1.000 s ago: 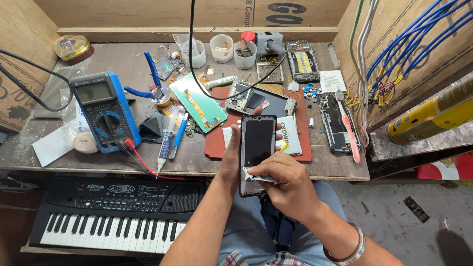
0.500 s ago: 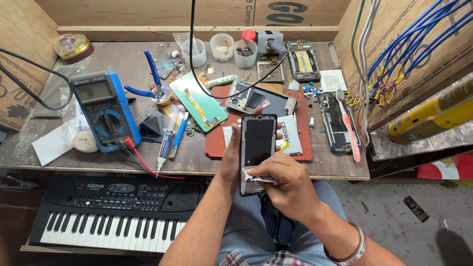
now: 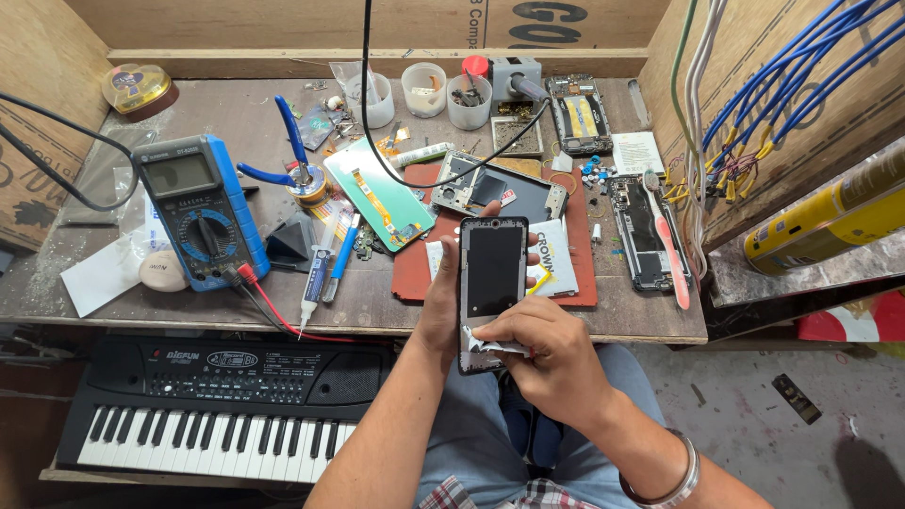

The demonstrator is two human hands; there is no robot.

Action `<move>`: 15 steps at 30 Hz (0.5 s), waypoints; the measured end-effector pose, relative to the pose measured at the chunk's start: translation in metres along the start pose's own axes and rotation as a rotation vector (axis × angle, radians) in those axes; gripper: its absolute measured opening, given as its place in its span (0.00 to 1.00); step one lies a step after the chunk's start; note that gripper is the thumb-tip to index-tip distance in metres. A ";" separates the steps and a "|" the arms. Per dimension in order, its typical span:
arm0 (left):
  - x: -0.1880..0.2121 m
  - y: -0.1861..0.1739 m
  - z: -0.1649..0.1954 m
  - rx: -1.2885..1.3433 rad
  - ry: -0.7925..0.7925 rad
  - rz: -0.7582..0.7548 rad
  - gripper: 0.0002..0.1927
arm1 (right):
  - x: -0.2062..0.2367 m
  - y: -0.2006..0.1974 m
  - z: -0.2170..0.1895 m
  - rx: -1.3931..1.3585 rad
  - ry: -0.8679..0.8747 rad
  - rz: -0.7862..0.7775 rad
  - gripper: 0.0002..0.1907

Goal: The person disassembles a smartphone, removes the display assembly, and applies adhesive to the phone frame. They handle the display, ribbon cable, and frame, then use a syringe to apply glue along the frame edges.

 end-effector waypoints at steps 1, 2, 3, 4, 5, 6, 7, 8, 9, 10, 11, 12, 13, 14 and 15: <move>0.000 0.000 0.000 -0.005 0.002 0.003 0.51 | 0.000 0.000 0.000 0.001 -0.003 -0.001 0.21; 0.000 0.000 0.000 0.003 -0.002 0.002 0.51 | 0.000 0.000 0.000 0.002 -0.005 -0.001 0.21; 0.001 0.001 0.001 0.012 -0.006 0.000 0.51 | 0.000 0.000 0.000 -0.004 0.002 -0.002 0.21; 0.001 0.001 0.001 0.021 -0.010 -0.002 0.51 | 0.000 0.000 0.000 -0.010 0.010 -0.002 0.21; 0.001 0.001 0.001 0.013 -0.003 -0.001 0.51 | 0.001 0.000 0.000 -0.016 0.017 -0.003 0.21; 0.001 0.001 0.001 0.005 0.004 -0.001 0.51 | 0.001 0.000 0.000 -0.011 0.025 -0.005 0.21; 0.001 0.001 0.001 -0.002 0.012 0.000 0.50 | 0.001 0.000 0.000 -0.006 0.034 -0.008 0.20; 0.000 0.001 0.001 0.005 0.009 0.000 0.50 | 0.001 0.001 0.000 -0.001 0.042 -0.012 0.20; 0.000 0.000 0.001 0.013 0.005 -0.001 0.50 | 0.001 0.001 -0.001 -0.008 0.022 -0.006 0.20; 0.001 0.000 0.001 0.021 0.000 -0.002 0.49 | 0.002 0.000 -0.002 -0.014 0.003 -0.001 0.20; 0.001 0.000 0.000 0.026 0.000 -0.004 0.49 | 0.002 0.000 -0.003 -0.021 -0.017 0.005 0.21; 0.002 0.000 0.000 0.031 0.000 -0.005 0.49 | 0.002 0.000 -0.003 -0.018 -0.009 0.002 0.21; 0.002 0.000 0.000 0.036 0.001 -0.005 0.49 | 0.002 0.000 -0.002 -0.015 -0.001 0.000 0.20; 0.002 0.000 0.000 0.040 -0.001 -0.007 0.49 | 0.002 0.001 -0.002 -0.013 0.008 -0.003 0.20; 0.002 0.000 0.001 0.043 -0.002 -0.009 0.48 | 0.002 0.000 -0.002 -0.013 0.004 -0.003 0.20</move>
Point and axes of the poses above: each hand's wrist, its own x-axis away from the middle knuckle, its own y-axis out of the palm, z = x × y, the point moved 4 cm from there along -x, towards the middle knuckle, and after that the axes turned 13 degrees about z, right-handed, at the moved point
